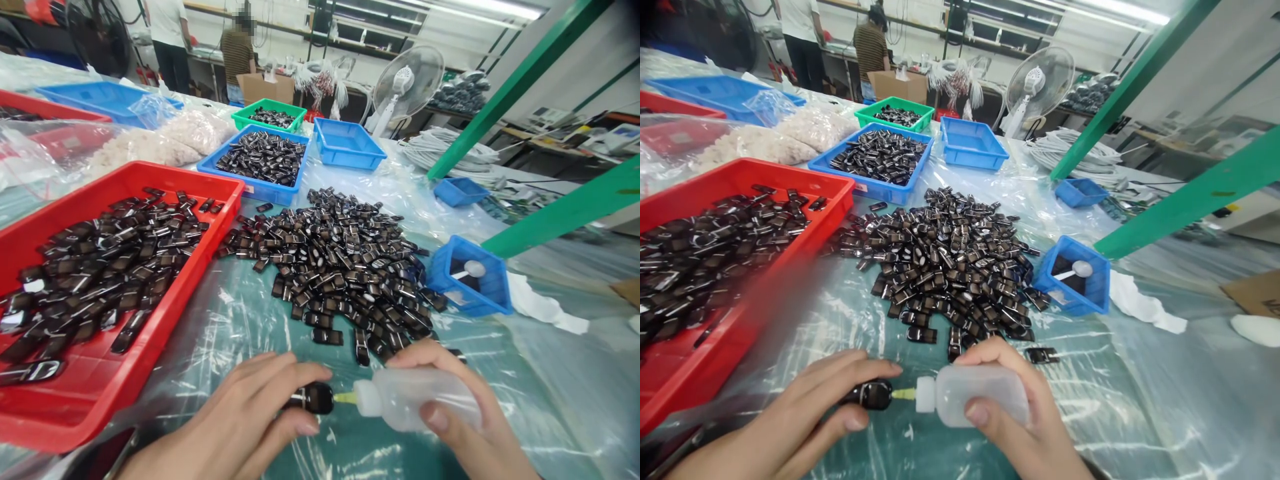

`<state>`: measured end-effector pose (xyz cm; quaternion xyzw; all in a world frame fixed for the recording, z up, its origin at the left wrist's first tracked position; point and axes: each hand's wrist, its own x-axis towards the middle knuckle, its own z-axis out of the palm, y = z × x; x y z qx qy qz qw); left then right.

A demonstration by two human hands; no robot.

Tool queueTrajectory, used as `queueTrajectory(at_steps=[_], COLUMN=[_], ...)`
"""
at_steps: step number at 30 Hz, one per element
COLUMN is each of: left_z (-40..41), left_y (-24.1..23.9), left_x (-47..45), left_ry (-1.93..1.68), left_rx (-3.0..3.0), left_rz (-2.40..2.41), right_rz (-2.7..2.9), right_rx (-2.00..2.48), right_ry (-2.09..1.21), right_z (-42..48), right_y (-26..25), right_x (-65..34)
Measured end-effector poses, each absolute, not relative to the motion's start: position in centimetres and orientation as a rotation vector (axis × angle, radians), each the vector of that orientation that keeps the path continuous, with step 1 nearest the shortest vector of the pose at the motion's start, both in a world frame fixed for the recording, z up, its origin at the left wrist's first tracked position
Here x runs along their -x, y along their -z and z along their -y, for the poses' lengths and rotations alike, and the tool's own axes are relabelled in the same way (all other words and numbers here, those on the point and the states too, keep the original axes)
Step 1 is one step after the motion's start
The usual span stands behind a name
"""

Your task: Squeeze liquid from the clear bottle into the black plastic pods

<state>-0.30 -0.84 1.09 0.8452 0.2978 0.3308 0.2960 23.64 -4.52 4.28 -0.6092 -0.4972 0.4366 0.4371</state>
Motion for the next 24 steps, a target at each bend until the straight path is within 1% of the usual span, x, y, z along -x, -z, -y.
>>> queueTrajectory(at_steps=[5, 10, 16, 24], left_z=[0.8, 0.7, 0.9, 1.1], left_y=[-2.1, -1.6, -2.0, -0.4], left_x=[0.4, 0.2, 0.6, 0.3], left_ry=[-0.716, -0.777, -0.631, -0.832], left_rx=[-2.22, -2.184, -2.258, -2.208], left_rz=[-0.822, -0.794, -0.896, -0.835], right_rz=[1.237, 1.253, 1.252, 1.303], right_rx=[1.525, 1.546, 1.534, 1.527], right_ry=[-1.09, -1.122, -1.031, -0.99], right_z=[4.5, 4.5, 4.6, 4.6], right_y=[-4.3, -4.3, -4.1, -3.8], right_x=[-23.6, -23.6, -23.6, -23.5])
